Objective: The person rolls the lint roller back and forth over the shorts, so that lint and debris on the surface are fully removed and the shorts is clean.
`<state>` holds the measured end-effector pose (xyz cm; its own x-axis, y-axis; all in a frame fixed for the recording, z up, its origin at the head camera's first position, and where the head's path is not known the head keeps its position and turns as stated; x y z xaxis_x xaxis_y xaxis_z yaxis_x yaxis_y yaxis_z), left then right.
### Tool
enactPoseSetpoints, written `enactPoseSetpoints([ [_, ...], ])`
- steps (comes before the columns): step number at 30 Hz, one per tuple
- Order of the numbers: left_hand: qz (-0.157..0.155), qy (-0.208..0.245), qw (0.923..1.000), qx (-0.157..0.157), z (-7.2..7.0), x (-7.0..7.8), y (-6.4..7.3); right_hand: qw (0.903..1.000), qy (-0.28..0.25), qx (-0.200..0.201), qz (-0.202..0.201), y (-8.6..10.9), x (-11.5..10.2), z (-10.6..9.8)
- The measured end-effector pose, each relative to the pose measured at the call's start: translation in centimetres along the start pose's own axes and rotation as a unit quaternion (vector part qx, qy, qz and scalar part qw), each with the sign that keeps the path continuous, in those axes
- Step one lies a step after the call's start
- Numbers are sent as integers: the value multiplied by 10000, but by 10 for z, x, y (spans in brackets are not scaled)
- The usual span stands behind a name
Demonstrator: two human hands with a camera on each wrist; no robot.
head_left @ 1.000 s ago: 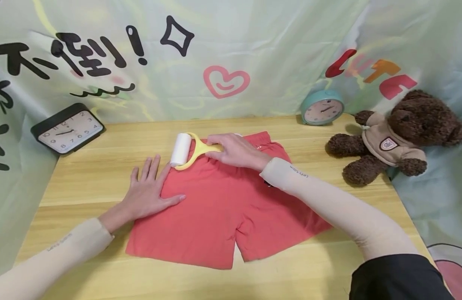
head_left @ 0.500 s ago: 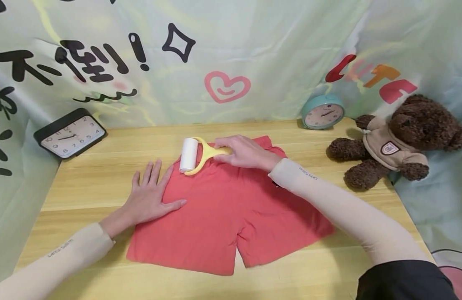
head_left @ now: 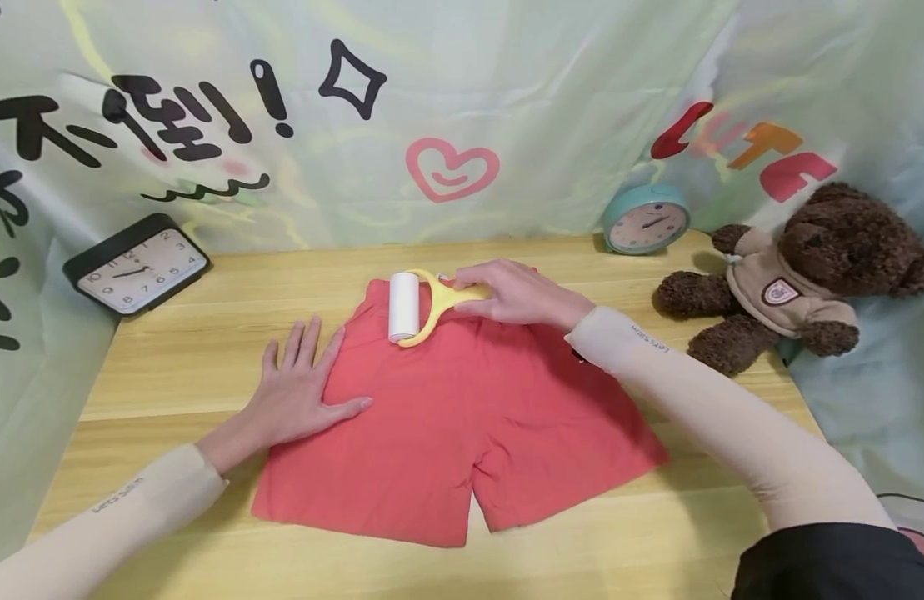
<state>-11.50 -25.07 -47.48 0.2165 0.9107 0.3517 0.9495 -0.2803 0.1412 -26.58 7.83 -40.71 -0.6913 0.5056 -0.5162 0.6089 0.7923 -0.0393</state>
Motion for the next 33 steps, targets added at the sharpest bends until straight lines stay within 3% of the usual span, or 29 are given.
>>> enactPoseSetpoints([
  [8, 21, -55, 10000, -22, -2, -1, 0, 9997, 87, -196, 114, 11, 12, -15],
  [18, 47, -86, 9999, -47, -2, 1, 0, 9996, 152, -198, -103, 25, 28, -31],
  [26, 164, -59, 9998, 53, -3, 4, 1, 9995, 102, -298, 98, 49, 44, -46],
  [33, 104, -71, 9999, -52, -4, 5, 2, 9979, 64, -443, 460, 71, 57, -61],
])
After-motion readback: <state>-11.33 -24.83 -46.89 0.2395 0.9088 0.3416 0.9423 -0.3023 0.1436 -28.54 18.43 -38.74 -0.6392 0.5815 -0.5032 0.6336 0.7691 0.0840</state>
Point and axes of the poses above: each hand's wrist, its own y-axis away from the middle knuckle, its own z-axis out of the palm, x = y × z, the point moved 3 cm from there along -y, towards the middle knuckle, and after that the axes turned 5 degrees about y, right-handed, at the moved point
